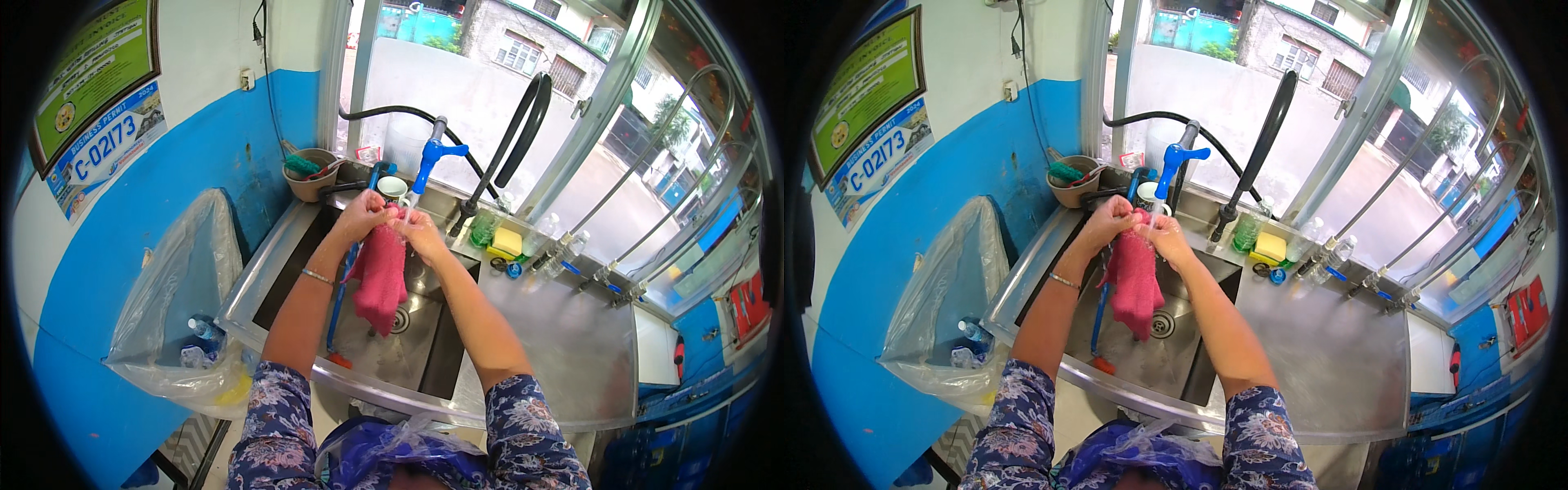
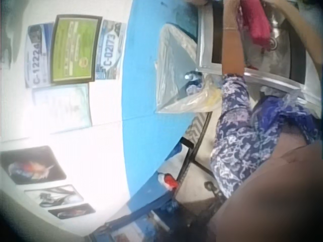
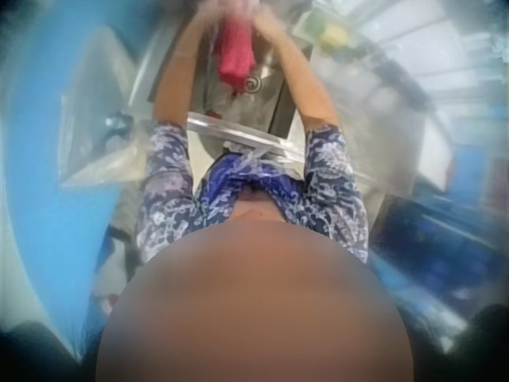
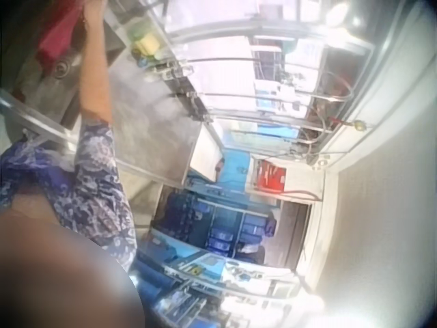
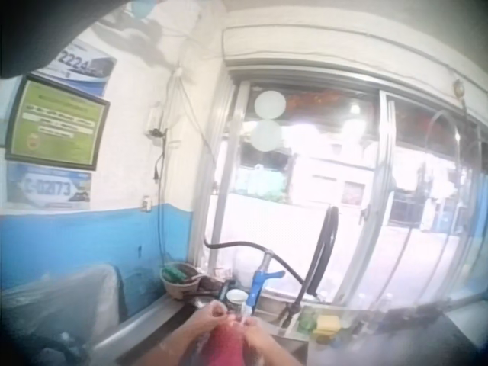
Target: The person rinses a pink cloth under a tap, then wipes the interior glass window and counter of a water dispensing station. They return to the sink to rinse the cloth again, then wipe the exterior glass and metal frame of the station before returning inside.
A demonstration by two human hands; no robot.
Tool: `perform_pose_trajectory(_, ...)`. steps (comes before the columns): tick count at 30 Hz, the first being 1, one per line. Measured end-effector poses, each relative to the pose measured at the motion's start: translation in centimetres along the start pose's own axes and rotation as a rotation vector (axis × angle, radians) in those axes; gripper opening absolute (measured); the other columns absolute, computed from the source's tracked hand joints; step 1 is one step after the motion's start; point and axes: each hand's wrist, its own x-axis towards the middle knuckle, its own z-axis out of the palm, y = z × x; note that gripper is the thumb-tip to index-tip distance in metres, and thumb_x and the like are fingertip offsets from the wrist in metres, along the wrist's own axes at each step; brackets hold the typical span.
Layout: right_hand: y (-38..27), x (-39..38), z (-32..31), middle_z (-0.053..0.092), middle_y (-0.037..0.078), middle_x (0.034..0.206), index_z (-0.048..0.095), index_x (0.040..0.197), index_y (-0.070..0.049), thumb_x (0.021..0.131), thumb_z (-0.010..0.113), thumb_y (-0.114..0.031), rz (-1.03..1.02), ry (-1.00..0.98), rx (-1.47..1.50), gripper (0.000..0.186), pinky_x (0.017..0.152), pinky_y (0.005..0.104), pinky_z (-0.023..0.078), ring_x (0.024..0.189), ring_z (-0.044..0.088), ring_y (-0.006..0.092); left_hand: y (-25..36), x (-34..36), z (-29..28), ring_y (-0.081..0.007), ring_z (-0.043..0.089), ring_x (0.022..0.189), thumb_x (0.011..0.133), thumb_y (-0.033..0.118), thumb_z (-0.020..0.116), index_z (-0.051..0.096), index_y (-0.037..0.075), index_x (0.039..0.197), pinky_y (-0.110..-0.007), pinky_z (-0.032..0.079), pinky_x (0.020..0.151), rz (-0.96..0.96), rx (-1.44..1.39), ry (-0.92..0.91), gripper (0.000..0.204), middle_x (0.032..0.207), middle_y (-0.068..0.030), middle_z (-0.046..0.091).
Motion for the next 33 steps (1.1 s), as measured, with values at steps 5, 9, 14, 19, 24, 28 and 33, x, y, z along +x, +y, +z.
perform_pose_trajectory(5,-2.1,-0.5,-0.1,0.065,-0.002,0.089,0.064,0.108,-0.008,0.09,0.07,-0.01,-0.125,0.057,0.02,0.019,0.081,0.0264,0.048,0.086,0.06,0.0085,-1.9,-2.9,0.8,-0.009,0.061,0.093,0.085,0.026,0.076,0.062,0.005,0.115,-0.026,0.048,0.086,-0.112,-0.241,-0.258,0.039,0.102,0.0003,0.067)
perform_pose_trajectory(9,-2.8,-1.5,-0.7,0.066,-0.002,0.091,0.065,0.109,-0.006,0.089,0.071,-0.012,-0.161,0.063,0.027,0.022,0.082,0.0278,0.048,0.088,0.061,0.0095,-0.5,-2.5,1.6,-0.0067,0.055,0.084,0.089,0.028,0.071,0.064,0.006,0.102,-0.027,0.046,0.078,-0.022,-0.08,-0.221,0.026,0.091,0.0031,0.062)
perform_pose_trajectory(14,-4.3,-2.1,-2.5,0.069,0.001,0.089,0.069,0.104,-0.003,0.089,0.072,-0.019,-0.016,-0.01,-0.79,0.022,0.075,0.0284,0.05,0.08,0.062,0.0092,0.9,-1.1,2.9,-0.0053,0.045,0.074,0.091,0.025,0.064,0.061,0.006,0.091,-0.025,0.04,0.069,0.177,0.102,-0.04,0.019,0.081,0.0056,0.054)
perform_pose_trajectory(19,-5.3,-2.6,-3.6,0.066,0.0,0.087,0.065,0.101,-0.005,0.092,0.066,-0.015,-0.084,0.078,0.089,0.013,0.075,0.0263,0.049,0.077,0.06,0.0086,-1.1,-0.9,1.7,-0.0051,0.046,0.075,0.092,0.024,0.063,0.06,0.007,0.088,-0.024,0.041,0.069,0.048,0.129,-0.307,0.018,0.08,0.0052,0.053)
perform_pose_trajectory(24,-3.3,-2.5,-2.3,0.065,0.0,0.095,0.051,0.115,-0.005,0.086,0.073,-0.012,-0.123,0.121,-0.302,0.037,0.079,0.0273,0.049,0.086,0.061,0.0106,-1.0,-1.0,2.6,-0.0059,0.047,0.073,0.093,0.023,0.062,0.059,0.007,0.088,-0.025,0.042,0.067,0.162,0.009,-0.184,0.017,0.079,0.0051,0.054)
perform_pose_trajectory(28,-1.7,-2.0,-2.1,0.066,0.0,0.092,0.059,0.106,-0.004,0.081,0.077,-0.009,-0.021,0.05,-0.392,0.031,0.078,0.0257,0.049,0.083,0.06,0.0087,0.2,-1.2,3.3,-0.0065,0.048,0.073,0.093,0.024,0.064,0.059,0.006,0.087,-0.025,0.043,0.067,0.249,0.183,-0.123,0.02,0.079,0.0045,0.055)
perform_pose_trajectory(33,-1.1,-1.8,-3.0,0.067,-0.001,0.089,0.065,0.096,-0.006,0.081,0.075,-0.008,0.045,0.057,0.077,0.018,0.077,0.0255,0.049,0.079,0.06,0.0086,0.4,-1.8,-0.1,-0.0067,0.049,0.071,0.087,0.024,0.07,0.059,0.005,0.087,-0.026,0.043,0.063,0.069,0.157,-0.27,0.021,0.077,0.003,0.055)
